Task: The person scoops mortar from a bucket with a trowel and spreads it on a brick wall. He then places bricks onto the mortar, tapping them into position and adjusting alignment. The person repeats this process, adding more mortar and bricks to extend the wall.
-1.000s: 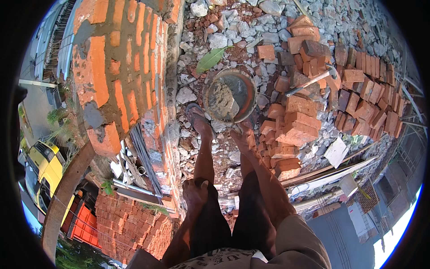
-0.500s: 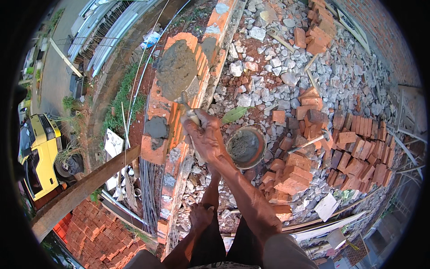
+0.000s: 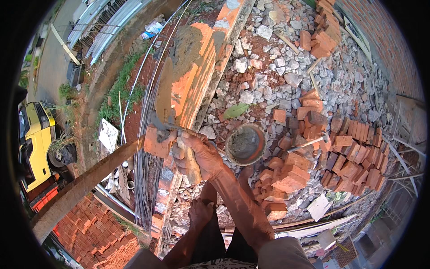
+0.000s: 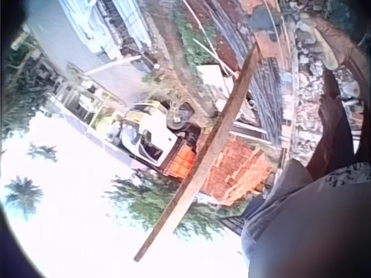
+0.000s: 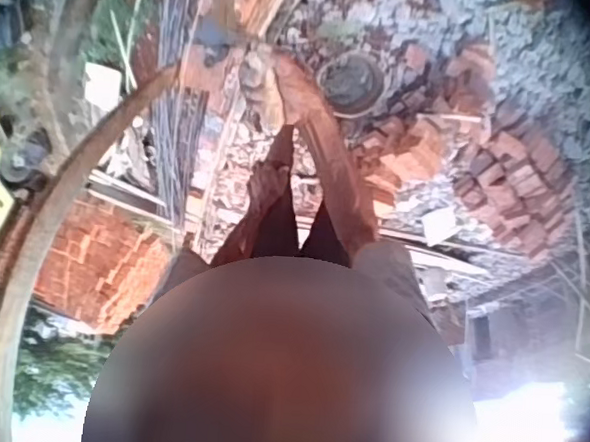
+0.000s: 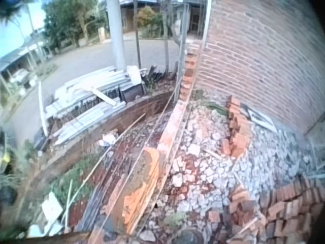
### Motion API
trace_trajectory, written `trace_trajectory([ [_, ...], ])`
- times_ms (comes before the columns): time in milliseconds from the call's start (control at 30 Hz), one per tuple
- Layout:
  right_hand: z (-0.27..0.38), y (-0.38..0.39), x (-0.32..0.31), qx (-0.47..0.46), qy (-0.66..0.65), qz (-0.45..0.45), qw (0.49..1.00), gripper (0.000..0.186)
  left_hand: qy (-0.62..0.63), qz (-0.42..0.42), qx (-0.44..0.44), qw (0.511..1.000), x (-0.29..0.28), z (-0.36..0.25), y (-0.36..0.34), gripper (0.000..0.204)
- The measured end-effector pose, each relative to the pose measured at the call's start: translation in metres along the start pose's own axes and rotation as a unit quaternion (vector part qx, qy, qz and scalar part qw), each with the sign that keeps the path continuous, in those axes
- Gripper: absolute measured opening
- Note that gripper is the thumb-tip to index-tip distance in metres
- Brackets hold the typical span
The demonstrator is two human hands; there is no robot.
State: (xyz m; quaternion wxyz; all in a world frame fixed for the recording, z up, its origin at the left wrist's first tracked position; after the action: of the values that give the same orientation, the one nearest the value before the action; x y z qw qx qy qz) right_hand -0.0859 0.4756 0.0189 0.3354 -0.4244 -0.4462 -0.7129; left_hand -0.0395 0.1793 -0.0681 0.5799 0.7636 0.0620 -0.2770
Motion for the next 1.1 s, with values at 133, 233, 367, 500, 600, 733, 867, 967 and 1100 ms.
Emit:
trace_trajectory([
  [133, 0.029, 0.013, -0.01, -0.052, 0.183, -0.156, 0.969, 0.031, 0.001, 0.0, -0.004, 1.0, 0.002, 0.0, 0.001, 0.056],
  [233, 0.068, 0.001, -0.019, -0.079, 0.201, -0.199, 0.956, 0.033, 0.018, 0.023, -0.007, 1.0, 0.003, 0.001, 0.002, 0.055],
  [367, 0.124, 0.023, -0.002, -0.063, 0.543, -0.336, 0.767, 0.03, 0.01, 0.02, -0.005, 1.0, 0.003, 0.002, 0.004, 0.057],
  [500, 0.193, 0.02, 0.062, -0.156, 0.93, -0.242, 0.229, 0.035, 0.011, 0.004, -0.003, 1.0, 0.006, 0.002, 0.005, 0.059],
  [600, 0.223, 0.001, 0.084, -0.115, 0.969, -0.169, 0.139, 0.032, 0.0, 0.009, -0.003, 1.0, 0.007, 0.002, 0.005, 0.06],
  [733, 0.229, -0.024, 0.104, -0.11, 0.99, -0.079, 0.047, 0.028, 0.018, 0.021, -0.011, 1.0, 0.008, 0.004, 0.006, 0.06],
  [867, 0.234, -0.022, 0.101, -0.065, 0.992, -0.101, 0.047, 0.023, 0.031, 0.013, -0.006, 0.999, 0.006, 0.004, 0.007, 0.059],
  [967, 0.237, -0.011, 0.1, -0.145, 0.981, -0.124, 0.045, 0.015, 0.044, 0.01, -0.001, 0.999, 0.006, 0.004, 0.007, 0.059],
  [1100, 0.242, -0.01, 0.092, -0.172, 0.971, -0.161, 0.023, 0.013, 0.046, 0.019, 0.004, 0.999, 0.008, 0.005, 0.008, 0.059],
])
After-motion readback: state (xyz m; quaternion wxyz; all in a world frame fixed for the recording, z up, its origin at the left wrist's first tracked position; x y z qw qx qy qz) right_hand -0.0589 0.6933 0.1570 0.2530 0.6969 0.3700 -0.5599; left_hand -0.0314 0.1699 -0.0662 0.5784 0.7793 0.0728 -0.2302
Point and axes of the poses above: each hand's wrist, its own y-axis away from the middle knuckle, its own x-axis out of the palm, z = x × y, the point moved 5 cm from there along -y, towards the middle knuckle, and after that the axes turned 15 degrees about y, right-handed, at the moved point
